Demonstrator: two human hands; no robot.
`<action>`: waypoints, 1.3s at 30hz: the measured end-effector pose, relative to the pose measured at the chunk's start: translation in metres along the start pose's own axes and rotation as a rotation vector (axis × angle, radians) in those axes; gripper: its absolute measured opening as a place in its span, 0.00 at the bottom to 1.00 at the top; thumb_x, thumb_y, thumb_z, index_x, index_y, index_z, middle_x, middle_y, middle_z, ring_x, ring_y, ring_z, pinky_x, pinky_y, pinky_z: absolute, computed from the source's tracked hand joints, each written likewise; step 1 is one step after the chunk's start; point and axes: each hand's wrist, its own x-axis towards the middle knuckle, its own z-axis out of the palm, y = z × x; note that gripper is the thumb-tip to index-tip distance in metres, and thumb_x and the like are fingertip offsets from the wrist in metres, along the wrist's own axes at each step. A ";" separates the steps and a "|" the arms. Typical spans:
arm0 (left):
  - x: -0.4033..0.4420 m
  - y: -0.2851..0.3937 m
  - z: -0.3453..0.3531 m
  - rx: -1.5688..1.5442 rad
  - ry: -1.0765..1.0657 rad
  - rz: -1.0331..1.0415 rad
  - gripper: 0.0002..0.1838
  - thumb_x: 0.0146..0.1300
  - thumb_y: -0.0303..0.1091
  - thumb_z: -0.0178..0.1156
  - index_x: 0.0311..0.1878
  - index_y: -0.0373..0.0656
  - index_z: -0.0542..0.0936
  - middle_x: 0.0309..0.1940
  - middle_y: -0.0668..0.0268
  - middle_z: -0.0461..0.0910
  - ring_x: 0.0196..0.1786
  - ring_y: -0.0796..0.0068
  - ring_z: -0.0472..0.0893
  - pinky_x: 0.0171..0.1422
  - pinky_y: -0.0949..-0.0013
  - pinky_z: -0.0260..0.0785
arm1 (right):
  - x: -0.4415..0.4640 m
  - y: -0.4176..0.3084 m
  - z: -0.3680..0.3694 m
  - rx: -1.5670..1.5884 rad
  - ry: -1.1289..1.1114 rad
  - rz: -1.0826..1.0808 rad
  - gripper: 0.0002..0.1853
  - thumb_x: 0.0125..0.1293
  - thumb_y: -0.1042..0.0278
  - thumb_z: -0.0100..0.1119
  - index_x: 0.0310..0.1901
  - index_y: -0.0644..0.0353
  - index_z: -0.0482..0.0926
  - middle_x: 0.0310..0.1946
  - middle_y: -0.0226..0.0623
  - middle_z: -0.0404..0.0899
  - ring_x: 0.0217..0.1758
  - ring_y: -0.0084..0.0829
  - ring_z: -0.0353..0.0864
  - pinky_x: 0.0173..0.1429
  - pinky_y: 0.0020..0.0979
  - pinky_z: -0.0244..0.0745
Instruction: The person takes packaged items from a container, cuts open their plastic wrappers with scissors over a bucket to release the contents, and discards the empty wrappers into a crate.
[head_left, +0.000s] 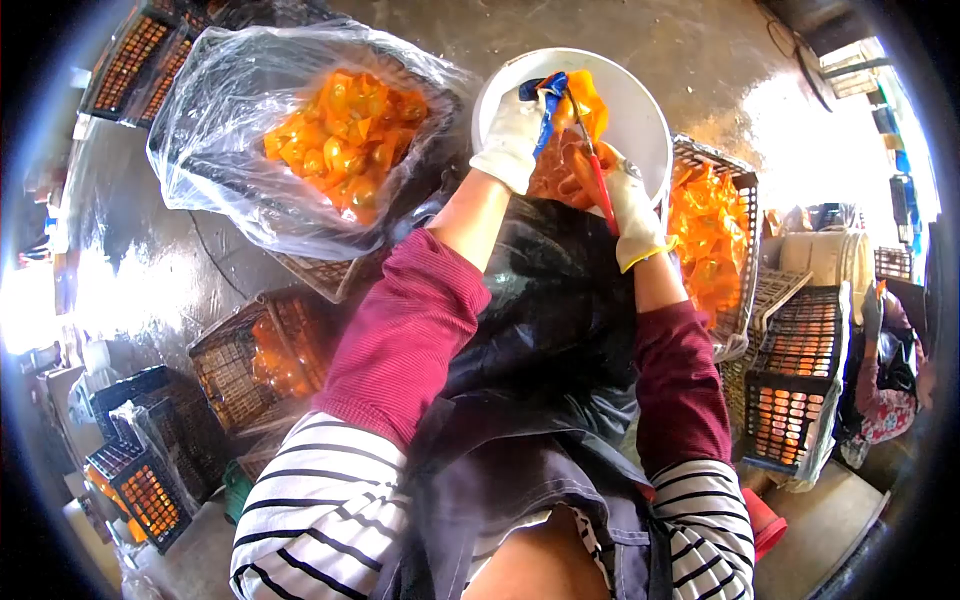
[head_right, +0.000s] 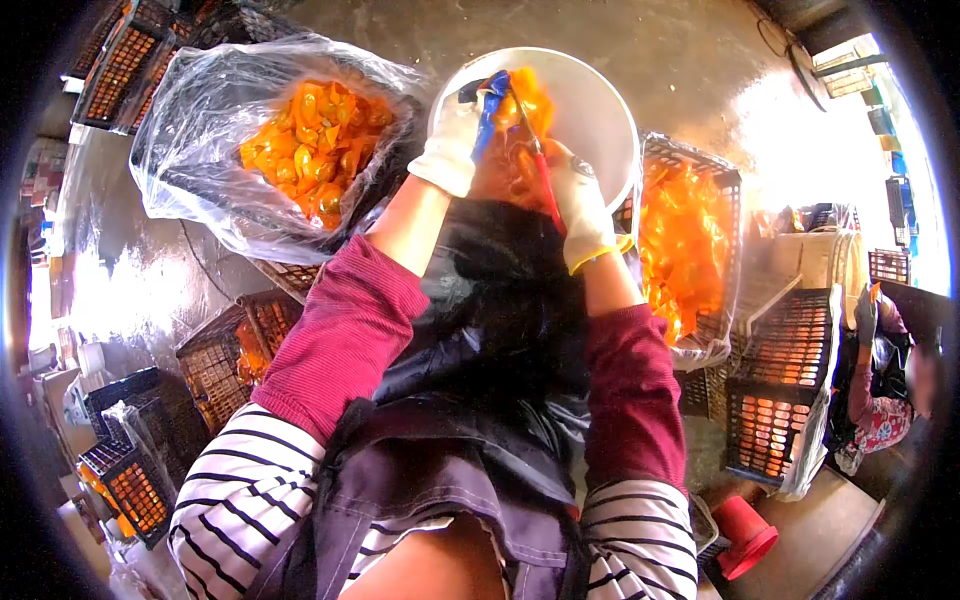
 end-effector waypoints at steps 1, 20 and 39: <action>0.002 -0.008 0.004 -0.009 0.020 0.025 0.22 0.68 0.46 0.53 0.55 0.37 0.76 0.48 0.53 0.80 0.52 0.55 0.79 0.59 0.61 0.70 | -0.002 -0.006 -0.001 0.036 -0.012 0.036 0.13 0.64 0.61 0.60 0.45 0.61 0.78 0.32 0.42 0.82 0.35 0.32 0.81 0.40 0.33 0.74; 0.005 0.015 0.004 -0.061 -0.150 0.208 0.26 0.56 0.38 0.67 0.57 0.39 0.75 0.52 0.62 0.78 0.55 0.72 0.76 0.63 0.71 0.66 | 0.007 0.016 -0.038 -0.342 0.307 -0.325 0.15 0.65 0.61 0.60 0.49 0.60 0.79 0.32 0.32 0.82 0.26 0.23 0.79 0.28 0.23 0.72; -0.023 -0.145 -0.217 0.579 -0.168 -0.479 0.49 0.52 0.59 0.64 0.70 0.39 0.59 0.65 0.47 0.66 0.68 0.54 0.67 0.70 0.61 0.59 | 0.005 0.017 -0.069 1.572 -0.591 -0.322 0.36 0.68 0.49 0.51 0.66 0.71 0.60 0.65 0.49 0.66 0.69 0.47 0.63 0.75 0.48 0.52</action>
